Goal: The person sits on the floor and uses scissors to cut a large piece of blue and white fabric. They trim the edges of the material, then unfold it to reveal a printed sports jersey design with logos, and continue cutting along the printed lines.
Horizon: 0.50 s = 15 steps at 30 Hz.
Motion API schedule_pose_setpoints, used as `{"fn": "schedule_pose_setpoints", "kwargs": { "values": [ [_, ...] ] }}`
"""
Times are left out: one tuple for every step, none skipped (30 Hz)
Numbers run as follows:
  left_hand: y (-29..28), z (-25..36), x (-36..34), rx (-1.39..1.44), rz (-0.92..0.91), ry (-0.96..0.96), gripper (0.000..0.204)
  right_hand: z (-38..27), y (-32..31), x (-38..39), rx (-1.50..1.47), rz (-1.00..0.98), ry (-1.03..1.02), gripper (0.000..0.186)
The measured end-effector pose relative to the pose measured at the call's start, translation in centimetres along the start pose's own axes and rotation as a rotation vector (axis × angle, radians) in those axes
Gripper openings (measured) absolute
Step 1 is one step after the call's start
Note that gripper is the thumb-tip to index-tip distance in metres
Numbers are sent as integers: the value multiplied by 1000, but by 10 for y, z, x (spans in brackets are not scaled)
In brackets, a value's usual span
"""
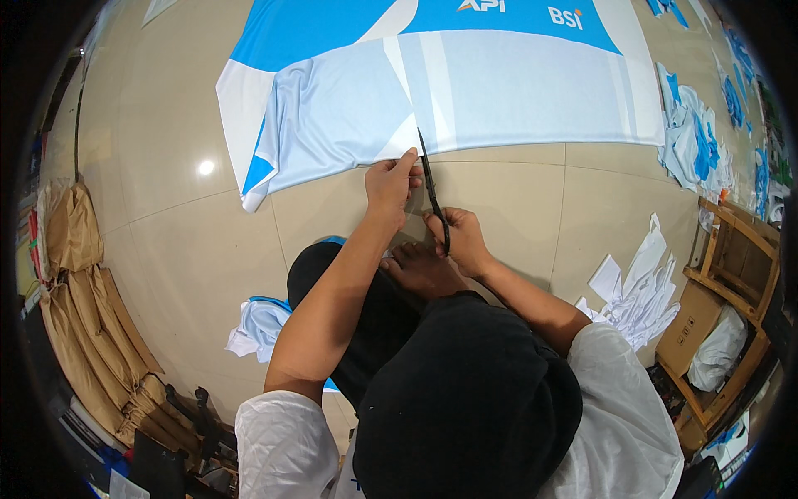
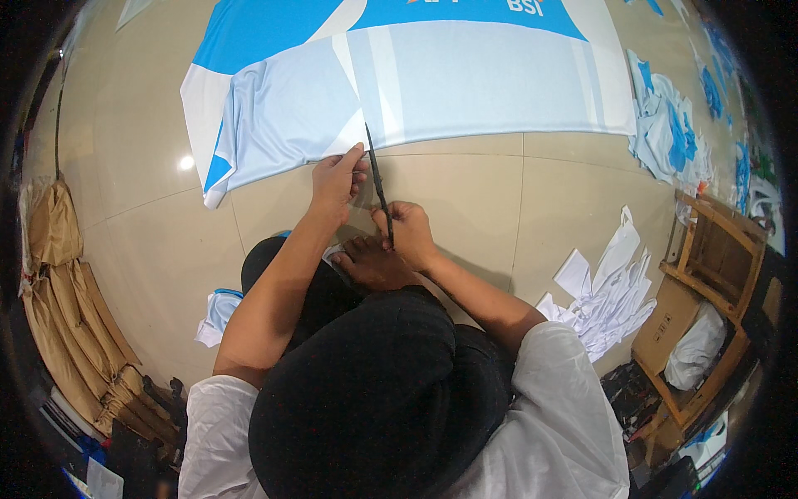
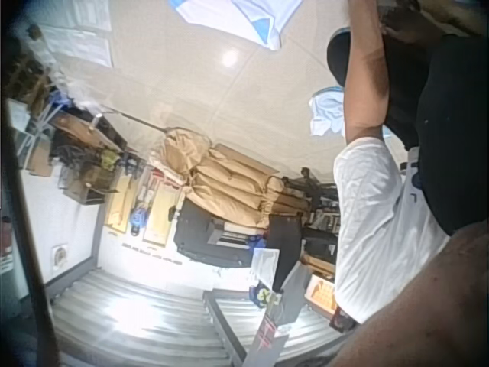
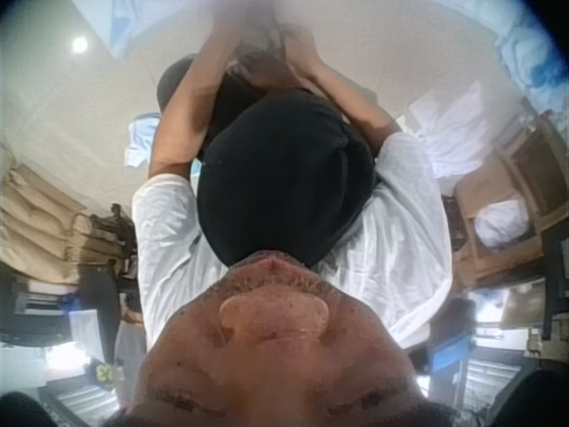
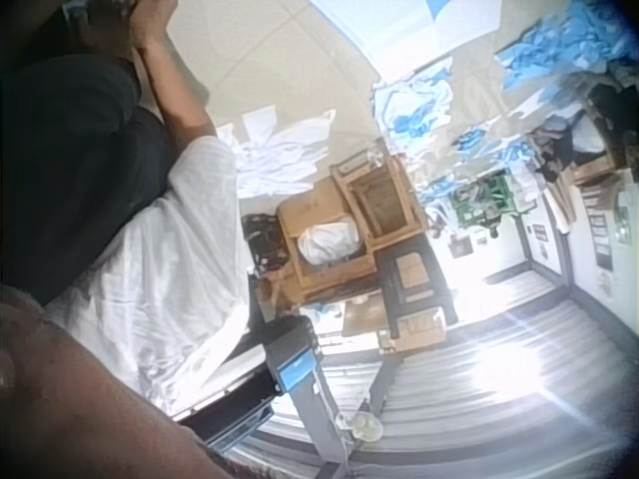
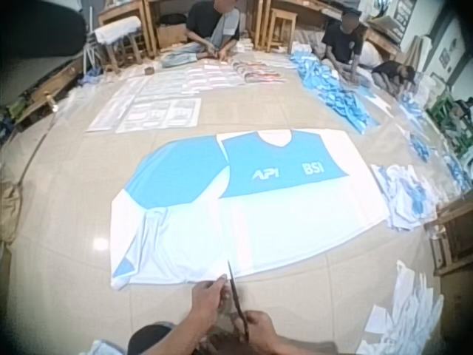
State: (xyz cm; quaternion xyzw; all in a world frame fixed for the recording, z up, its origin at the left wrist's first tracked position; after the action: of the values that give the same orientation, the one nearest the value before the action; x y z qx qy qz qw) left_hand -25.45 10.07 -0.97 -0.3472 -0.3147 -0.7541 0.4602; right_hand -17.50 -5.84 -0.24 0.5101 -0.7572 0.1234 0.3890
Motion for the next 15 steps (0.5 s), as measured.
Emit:
{"fn": "schedule_pose_setpoints", "kwargs": {
  "values": [
    [0,0,0,0,1,-3,35,1,-1,0,3,-3,3,37],
    [0,1,1,1,3,-7,35,1,-2,-1,6,-5,6,37],
    [0,1,1,2,6,-9,34,-2,0,0,-5,-9,19,35],
    [0,1,1,8,4,-10,34,-7,1,0,-16,-14,31,34],
    [0,1,1,15,2,-12,34,-11,3,1,-28,-18,44,32],
    [0,1,1,21,-2,-13,34,-13,3,0,-29,-23,45,32],
    [1,1,2,31,-1,-15,34,-15,3,-2,-29,-27,47,33],
    [0,1,2,41,0,-18,33,-17,3,-3,-30,-32,49,33],
    [0,0,2,52,0,-20,33,-16,3,-6,-55,-28,49,34],
    [0,0,1,53,-3,-22,33,-15,2,-9,-79,-24,48,35],
    [0,-1,0,54,-7,-24,32,-13,2,-11,-103,-21,47,37],
    [0,0,1,55,-8,-26,32,-15,3,-12,-103,-19,43,37],
    [0,0,1,65,-4,-21,32,-16,4,-13,-102,-18,39,37],
    [0,1,2,75,0,-16,31,-17,4,-14,-101,-16,34,37],
    [1,2,3,84,4,-11,31,-18,4,-15,-92,-21,37,35]
  ]
}}
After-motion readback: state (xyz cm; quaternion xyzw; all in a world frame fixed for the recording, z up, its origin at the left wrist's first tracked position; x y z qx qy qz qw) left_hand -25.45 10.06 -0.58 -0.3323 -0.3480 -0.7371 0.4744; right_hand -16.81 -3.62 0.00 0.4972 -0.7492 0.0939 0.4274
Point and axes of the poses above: each hand's wrist, its own x-axis away from the middle knuckle, its own y-axis out of the palm, z = x × y, the point moved 5 cm from there along -x, towards the middle knuckle, and after that the axes turned 8 degrees about -z, right-handed, at the moved point
